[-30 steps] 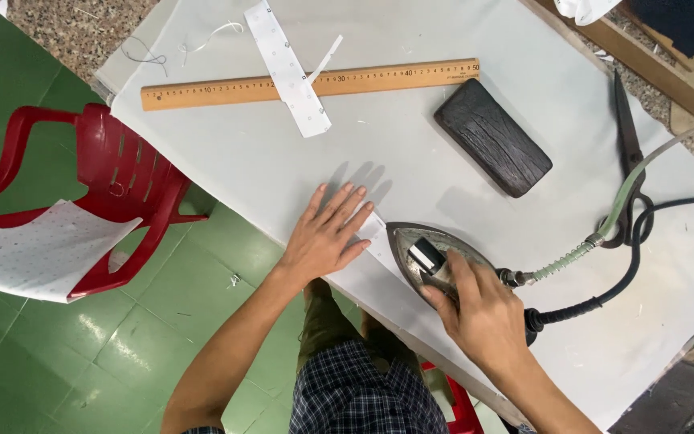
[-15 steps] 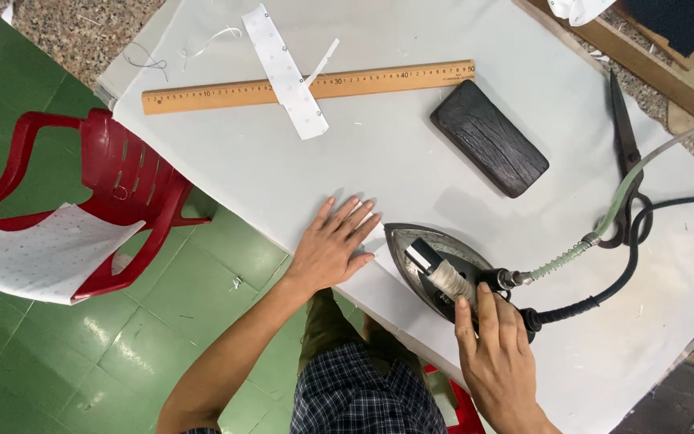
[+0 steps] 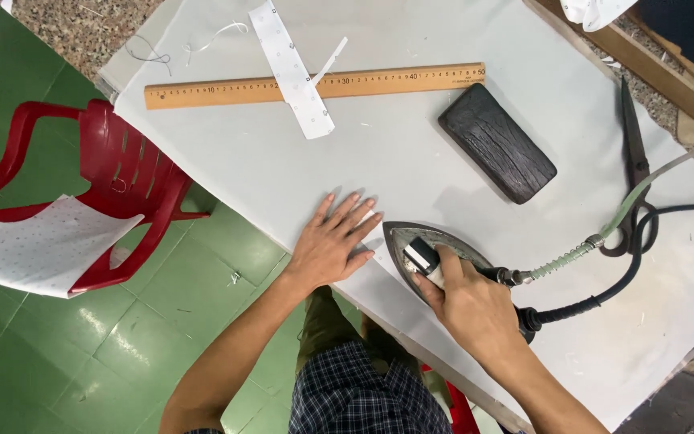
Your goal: The person irons a small white fabric piece on a work table using a steam iron, then brushes the table surface with a red brush. They then use scissors to cut a larger white fabric piece into smaller sections.
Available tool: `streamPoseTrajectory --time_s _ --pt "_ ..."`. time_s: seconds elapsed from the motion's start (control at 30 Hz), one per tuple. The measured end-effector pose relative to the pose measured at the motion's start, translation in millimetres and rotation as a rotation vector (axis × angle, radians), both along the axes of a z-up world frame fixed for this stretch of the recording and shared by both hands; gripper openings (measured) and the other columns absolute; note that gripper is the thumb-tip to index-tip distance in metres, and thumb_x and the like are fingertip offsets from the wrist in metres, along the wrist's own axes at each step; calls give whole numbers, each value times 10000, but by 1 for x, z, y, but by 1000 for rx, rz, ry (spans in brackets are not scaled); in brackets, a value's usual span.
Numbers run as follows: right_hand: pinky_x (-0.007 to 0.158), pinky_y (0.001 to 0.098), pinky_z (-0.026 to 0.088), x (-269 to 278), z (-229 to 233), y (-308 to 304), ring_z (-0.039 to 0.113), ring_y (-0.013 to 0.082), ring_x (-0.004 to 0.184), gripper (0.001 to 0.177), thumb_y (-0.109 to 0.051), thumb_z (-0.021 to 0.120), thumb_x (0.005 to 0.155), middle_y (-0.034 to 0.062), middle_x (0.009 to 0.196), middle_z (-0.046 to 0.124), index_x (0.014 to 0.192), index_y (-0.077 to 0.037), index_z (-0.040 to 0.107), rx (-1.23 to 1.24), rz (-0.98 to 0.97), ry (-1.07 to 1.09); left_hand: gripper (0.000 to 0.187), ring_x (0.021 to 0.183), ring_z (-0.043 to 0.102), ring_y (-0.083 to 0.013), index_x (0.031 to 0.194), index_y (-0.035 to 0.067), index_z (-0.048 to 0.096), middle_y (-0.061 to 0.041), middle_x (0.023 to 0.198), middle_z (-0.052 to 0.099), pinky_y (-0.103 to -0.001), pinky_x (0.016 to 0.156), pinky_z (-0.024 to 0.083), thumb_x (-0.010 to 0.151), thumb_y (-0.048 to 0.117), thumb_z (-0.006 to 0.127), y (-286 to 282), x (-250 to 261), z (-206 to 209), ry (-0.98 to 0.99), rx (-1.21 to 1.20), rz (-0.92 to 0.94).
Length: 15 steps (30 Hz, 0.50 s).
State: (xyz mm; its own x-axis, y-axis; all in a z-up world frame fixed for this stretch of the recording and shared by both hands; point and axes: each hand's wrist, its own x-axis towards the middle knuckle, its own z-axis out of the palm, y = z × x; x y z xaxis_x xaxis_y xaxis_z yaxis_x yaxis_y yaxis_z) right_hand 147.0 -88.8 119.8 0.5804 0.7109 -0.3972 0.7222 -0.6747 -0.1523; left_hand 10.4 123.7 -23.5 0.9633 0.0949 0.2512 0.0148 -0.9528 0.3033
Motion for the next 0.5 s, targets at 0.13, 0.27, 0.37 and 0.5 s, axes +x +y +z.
streamPoseTrajectory --time_s 0.13,0.27,0.37,0.5 --pt "620 436 623 4 10 5 799 309 782 547 -545 552 984 132 923 770 1354 -141 573 10 -4 39 616 1516 380 -253 1542 237 502 -57 1617 460 -540 1280 135 1014 552 466 12 -2 -4 15 32 57" --pt "666 490 636 8 18 11 789 354 867 588 -561 547 970 146 991 756 1389 -148 559 13 -2 116 620 1521 372 -254 1552 235 489 -68 1625 449 -541 1280 128 1024 557 455 15 -2 -3 35 24 64" --pt "668 497 632 7 15 10 796 356 836 587 -543 539 983 160 990 764 1408 -138 533 2 -2 128 625 1524 367 -251 1557 242 482 -69 1624 449 -542 1280 127 1021 563 462 15 -2 -2 42 21 67" --pt "614 478 632 4 10 12 792 344 733 578 -565 537 981 132 884 757 1362 -130 546 -10 13 56 629 1518 380 -240 1549 254 494 -67 1615 463 -540 1279 151 1002 565 492 14 1 1 42 22 92"
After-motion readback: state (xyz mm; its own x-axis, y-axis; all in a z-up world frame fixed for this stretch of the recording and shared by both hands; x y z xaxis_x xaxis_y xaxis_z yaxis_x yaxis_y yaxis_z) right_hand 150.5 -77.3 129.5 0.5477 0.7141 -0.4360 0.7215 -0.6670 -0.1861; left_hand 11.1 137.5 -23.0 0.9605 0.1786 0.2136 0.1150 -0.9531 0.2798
